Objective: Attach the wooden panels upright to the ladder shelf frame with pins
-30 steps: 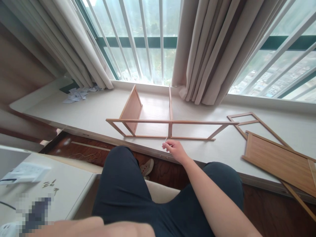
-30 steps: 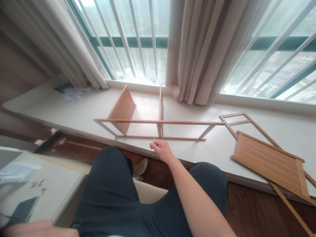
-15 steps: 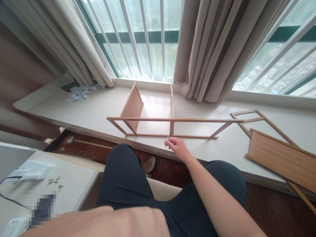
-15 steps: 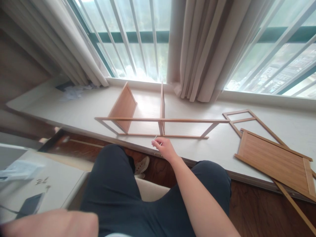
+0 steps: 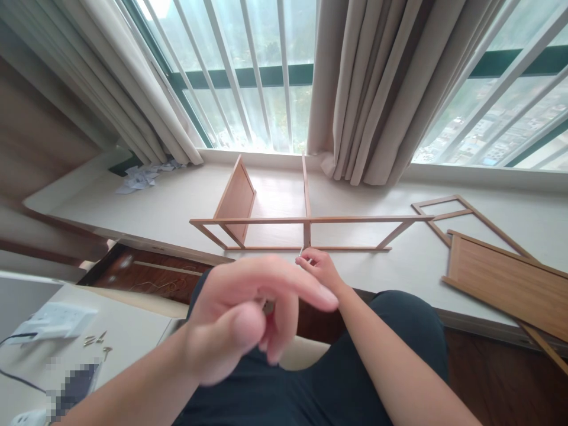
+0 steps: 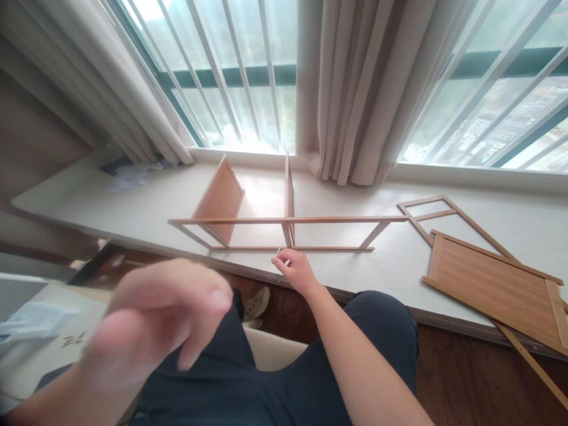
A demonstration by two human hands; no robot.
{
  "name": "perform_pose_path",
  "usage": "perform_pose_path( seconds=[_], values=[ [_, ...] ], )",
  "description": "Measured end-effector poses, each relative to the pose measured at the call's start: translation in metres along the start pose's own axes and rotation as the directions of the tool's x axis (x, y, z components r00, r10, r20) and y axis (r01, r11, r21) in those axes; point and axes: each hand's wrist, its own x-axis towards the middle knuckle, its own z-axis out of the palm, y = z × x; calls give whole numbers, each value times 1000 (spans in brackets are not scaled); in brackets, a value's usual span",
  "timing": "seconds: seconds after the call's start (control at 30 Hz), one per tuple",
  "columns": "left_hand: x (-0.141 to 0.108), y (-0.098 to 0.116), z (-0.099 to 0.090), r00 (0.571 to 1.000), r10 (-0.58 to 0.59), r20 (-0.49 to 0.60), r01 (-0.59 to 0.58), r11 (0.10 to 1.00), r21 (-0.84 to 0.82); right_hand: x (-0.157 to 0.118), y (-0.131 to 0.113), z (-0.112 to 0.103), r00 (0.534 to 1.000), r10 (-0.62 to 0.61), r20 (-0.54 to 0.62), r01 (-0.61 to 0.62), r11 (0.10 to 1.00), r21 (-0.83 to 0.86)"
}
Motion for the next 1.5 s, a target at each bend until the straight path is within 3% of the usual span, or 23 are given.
perform_pose_path(
  seconds=[0.03,0.1,0.23,0.37,0.47,0.57,0.7,1.0,1.5],
  values=[
    [10,-6,-2,1000,-6,23,6,1000,-12,0,-1,0,999,-31,-20,31,1000,-2],
    [29,-25,-6,999,-33,-36,35,997,65,0,-3,-1,995,-88,-40,88,996,3],
    [53,-77,-8,983,-132,-124,161,952,259,1,-5,-4,982,-181,-52,182,983,17],
    [61,-125,-4,929,-304,-210,350,905,240,2,-8,-8,970,-238,-51,238,971,-2],
    [68,-146,2,881,-406,-244,447,883,146,3,-10,-12,965,-261,-28,260,965,-39],
    [76,-155,8,846,-486,-219,507,860,54,3,-13,-15,963,-271,-5,269,959,-84],
    [84,-159,15,842,-501,-202,507,862,-23,5,-16,-19,962,-273,1,271,956,-108],
    [99,-173,24,774,-597,-211,522,790,-320,10,-13,-23,978,-127,-164,130,991,11],
    [103,-180,28,753,-620,-219,490,751,-443,15,-10,-21,975,-63,-214,71,997,29]
  ],
)
